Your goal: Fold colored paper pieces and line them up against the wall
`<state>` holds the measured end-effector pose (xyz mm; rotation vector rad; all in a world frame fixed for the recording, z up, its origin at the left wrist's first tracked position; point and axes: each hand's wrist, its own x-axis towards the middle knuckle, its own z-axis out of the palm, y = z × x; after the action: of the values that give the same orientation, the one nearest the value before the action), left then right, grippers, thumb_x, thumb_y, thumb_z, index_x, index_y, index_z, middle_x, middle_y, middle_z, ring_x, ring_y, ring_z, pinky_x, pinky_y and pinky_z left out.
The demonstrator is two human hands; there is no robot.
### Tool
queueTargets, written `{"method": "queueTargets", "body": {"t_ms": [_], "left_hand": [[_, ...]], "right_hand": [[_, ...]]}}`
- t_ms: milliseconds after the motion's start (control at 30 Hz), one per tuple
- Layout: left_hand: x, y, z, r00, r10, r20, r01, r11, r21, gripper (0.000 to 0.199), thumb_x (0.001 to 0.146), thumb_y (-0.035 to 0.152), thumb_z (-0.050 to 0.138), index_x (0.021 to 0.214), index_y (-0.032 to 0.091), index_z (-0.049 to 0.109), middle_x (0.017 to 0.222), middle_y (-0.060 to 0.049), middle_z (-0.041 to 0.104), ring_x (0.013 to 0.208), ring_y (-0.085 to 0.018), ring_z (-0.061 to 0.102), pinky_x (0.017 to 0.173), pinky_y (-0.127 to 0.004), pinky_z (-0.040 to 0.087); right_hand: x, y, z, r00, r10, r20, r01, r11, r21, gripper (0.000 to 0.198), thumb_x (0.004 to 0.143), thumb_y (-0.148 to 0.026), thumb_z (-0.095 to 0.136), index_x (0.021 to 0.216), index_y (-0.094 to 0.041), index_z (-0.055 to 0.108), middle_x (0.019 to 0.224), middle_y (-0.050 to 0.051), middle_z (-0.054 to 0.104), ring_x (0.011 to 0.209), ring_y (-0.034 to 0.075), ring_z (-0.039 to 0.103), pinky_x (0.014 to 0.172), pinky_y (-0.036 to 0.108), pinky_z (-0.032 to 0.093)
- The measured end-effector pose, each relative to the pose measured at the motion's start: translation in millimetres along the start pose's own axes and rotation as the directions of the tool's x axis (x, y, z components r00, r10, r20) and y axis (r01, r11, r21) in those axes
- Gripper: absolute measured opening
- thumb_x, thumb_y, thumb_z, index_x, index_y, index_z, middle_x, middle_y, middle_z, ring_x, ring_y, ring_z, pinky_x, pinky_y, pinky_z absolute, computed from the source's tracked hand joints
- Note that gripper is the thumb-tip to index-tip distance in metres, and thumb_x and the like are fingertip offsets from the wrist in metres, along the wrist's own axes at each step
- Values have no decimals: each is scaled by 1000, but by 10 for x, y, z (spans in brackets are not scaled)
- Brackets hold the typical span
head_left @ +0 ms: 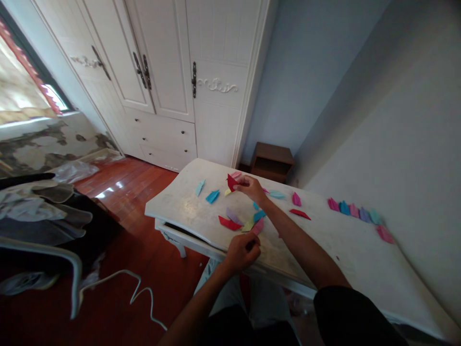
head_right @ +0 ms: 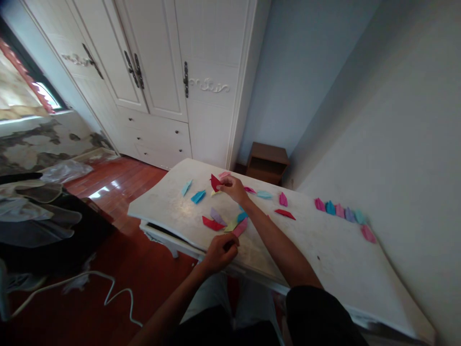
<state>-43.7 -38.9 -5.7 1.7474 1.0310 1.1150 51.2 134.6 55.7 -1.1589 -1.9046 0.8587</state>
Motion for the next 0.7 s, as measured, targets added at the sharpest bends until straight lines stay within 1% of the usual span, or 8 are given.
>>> {"method": "queueTargets", "body": {"t_ms": [33, 100, 167, 267, 333, 400, 500, 700], "left_hand": [[2, 8, -17, 1000, -27, -2, 27, 998, -52, 12, 69, 17, 51, 72, 16, 62, 57, 3, 51, 52, -10, 43, 53, -22, 32], [26, 35, -48, 996, -85, -33, 79, 984, -159, 11, 72, 21, 52, 72, 15, 61, 55, 4, 50, 50, -9, 43, 50, -21, 31], [78, 86, -63, 978, -149, -148, 107, 961, -256, 14, 75, 28, 57, 76, 15, 61, 57, 4, 51, 51, -9, 44, 50, -20, 34], [205, 204, -43, 894, -262, -364, 115, 918, -379, 32, 75, 40, 66, 93, 15, 61, 70, 3, 57, 50, -7, 45, 47, -19, 36], [308, 289, 1, 861, -310, -403, 124, 897, -423, 44, 72, 45, 72, 102, 15, 61, 79, 1, 61, 48, -5, 45, 44, -18, 35], [408, 358, 68, 878, -332, -344, 166, 886, -432, 47, 70, 47, 75, 101, 14, 64, 77, 0, 63, 48, -6, 47, 43, -18, 35], [527, 430, 210, 912, -349, -218, 220, 861, -458, 40, 69, 48, 75, 86, 12, 68, 58, 2, 58, 46, -7, 46, 41, -17, 33], [674, 529, 612, 927, -372, -55, 289, 797, -531, 33, 65, 44, 77, 73, 13, 68, 46, 6, 52, 38, -4, 38, 37, -16, 28]], "right_hand": [[-138, -12, -63, 999, 22, -33, -20, 998, 60, 24, 75, -36, 67, 88, -18, 60, 82, 3, 70, 74, 17, 65, 64, 28, 49], [-436, -35, -181, 987, 124, -104, -89, 953, 291, 36, 67, -39, 75, 93, -19, 58, 74, 1, 69, 66, 17, 65, 57, 26, 46], [-735, -57, -280, 969, 206, -139, -127, 891, 436, 46, 61, -39, 82, 97, -20, 59, 72, -1, 69, 63, 16, 64, 54, 25, 45], [-1128, -78, -388, 950, 264, -167, -141, 839, 525, 43, 59, -39, 84, 91, -20, 62, 73, 0, 70, 63, 16, 64, 55, 26, 46], [-1330, -78, -445, 938, 295, -185, -152, 825, 544, 39, 58, -39, 85, 84, -20, 64, 73, 2, 71, 62, 16, 63, 53, 25, 44], [-1488, -67, -503, 923, 329, -201, -171, 816, 552, 37, 57, -39, 86, 81, -19, 65, 71, 2, 71, 60, 15, 61, 50, 24, 42], [-1673, -36, -607, 905, 358, -228, -168, 794, 584, 33, 58, -37, 86, 78, -19, 67, 70, 2, 72, 59, 15, 61, 48, 23, 41], [-2025, 86, -887, 869, 379, -319, -88, 752, 653, 26, 60, -34, 86, 78, -20, 74, 68, 1, 71, 57, 14, 58, 52, 26, 44]]}}
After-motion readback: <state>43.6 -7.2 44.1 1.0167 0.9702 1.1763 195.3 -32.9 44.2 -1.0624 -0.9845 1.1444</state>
